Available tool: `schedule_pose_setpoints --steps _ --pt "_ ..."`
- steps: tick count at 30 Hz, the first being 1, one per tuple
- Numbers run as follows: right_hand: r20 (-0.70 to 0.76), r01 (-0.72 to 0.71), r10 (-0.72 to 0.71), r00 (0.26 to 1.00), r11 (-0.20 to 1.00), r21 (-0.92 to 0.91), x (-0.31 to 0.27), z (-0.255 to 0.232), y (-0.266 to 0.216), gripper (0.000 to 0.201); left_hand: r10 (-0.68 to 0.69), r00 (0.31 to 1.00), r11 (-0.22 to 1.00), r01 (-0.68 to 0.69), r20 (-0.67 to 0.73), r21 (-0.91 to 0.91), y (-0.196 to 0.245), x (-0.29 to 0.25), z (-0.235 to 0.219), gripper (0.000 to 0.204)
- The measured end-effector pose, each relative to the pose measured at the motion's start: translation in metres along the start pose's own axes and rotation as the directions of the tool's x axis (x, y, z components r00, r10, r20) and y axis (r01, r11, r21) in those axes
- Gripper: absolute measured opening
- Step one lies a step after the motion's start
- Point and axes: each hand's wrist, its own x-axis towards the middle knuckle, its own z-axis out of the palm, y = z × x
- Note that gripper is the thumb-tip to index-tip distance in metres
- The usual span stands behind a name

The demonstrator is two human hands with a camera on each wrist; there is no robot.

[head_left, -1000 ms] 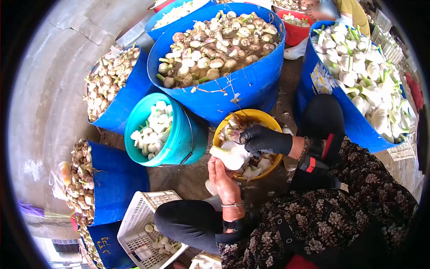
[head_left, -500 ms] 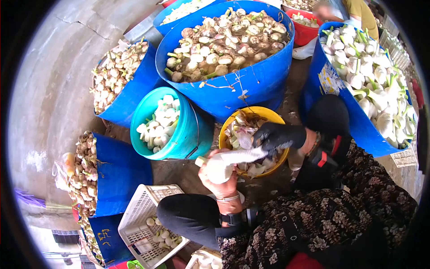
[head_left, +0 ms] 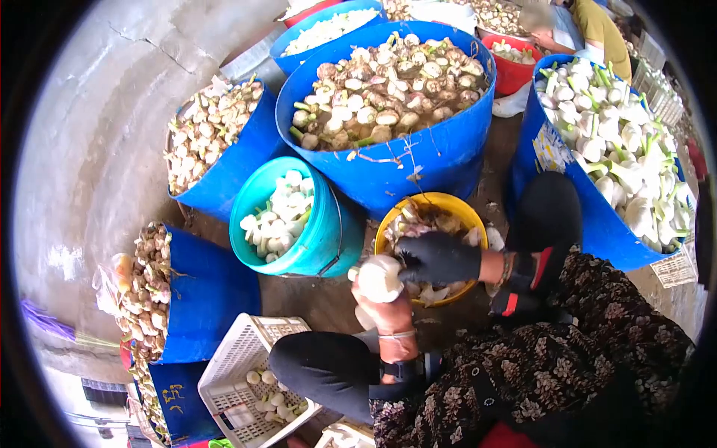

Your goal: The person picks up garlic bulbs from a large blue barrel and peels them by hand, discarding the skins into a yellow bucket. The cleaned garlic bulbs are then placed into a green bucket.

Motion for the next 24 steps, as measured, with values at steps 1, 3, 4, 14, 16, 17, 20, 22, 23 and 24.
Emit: schedule_pose_setpoints --steps 1,3,4,14,16,17,20,22,23,24 --pt "-0.014 0.003 -0.004 1.0 1.0 -0.013 -0.002 0.007 0.004 0.023 -0.057 0.993 0.998 0.057 -0.101 -0.002 0.005 -0.004 0.006 0.039" --pt "0.111 0.094 -0.115 0.987 0.98 0.178 0.001 0.021 0.025 0.022 -0.041 0.974 0.995 0.061 -0.221 0.082 0.013 -0.009 0.008 0.048" --pt "0.103 0.1 -0.119 0.988 0.98 0.171 0.005 0.015 0.02 0.022 -0.004 0.979 0.998 0.016 -0.206 0.055 0.021 -0.006 0.002 0.045" --pt "-0.151 0.222 -0.2 0.968 0.964 0.146 0.104 -0.094 0.049 0.02 0.94 0.321 0.239 -0.367 -0.118 0.899 0.251 -0.055 0.028 0.032" --pt "-0.189 0.125 -0.112 0.975 0.991 0.056 0.116 -0.133 0.07 0.02 0.819 0.077 -0.57 0.213 0.568 0.793 0.293 -0.068 -0.016 0.035" --pt "-0.243 0.095 -0.079 0.967 0.994 0.057 0.122 -0.15 0.081 0.021 0.842 0.042 -0.535 0.179 0.537 0.825 0.28 -0.07 0.01 0.029" --pt "-0.376 0.021 -0.072 0.924 0.99 -0.139 0.143 -0.197 0.131 0.021 0.895 0.401 -0.018 -0.405 0.195 0.914 0.229 -0.06 0.059 0.022" --pt "-0.323 -0.322 0.282 0.904 0.943 -0.08 0.153 -0.223 0.129 0.025 0.743 0.654 0.199 -0.416 0.14 0.887 0.183 -0.038 0.068 0.025" --pt "-0.343 -0.159 0.005 0.939 0.892 -0.424 0.165 -0.23 0.162 0.029 0.605 0.783 0.313 -0.404 0.147 0.859 0.156 -0.026 0.065 0.02" --pt "-0.346 -0.163 0.005 0.938 0.888 -0.431 0.174 -0.231 0.177 0.029 0.446 0.88 0.422 -0.368 0.164 0.828 0.127 -0.015 0.062 0.018"
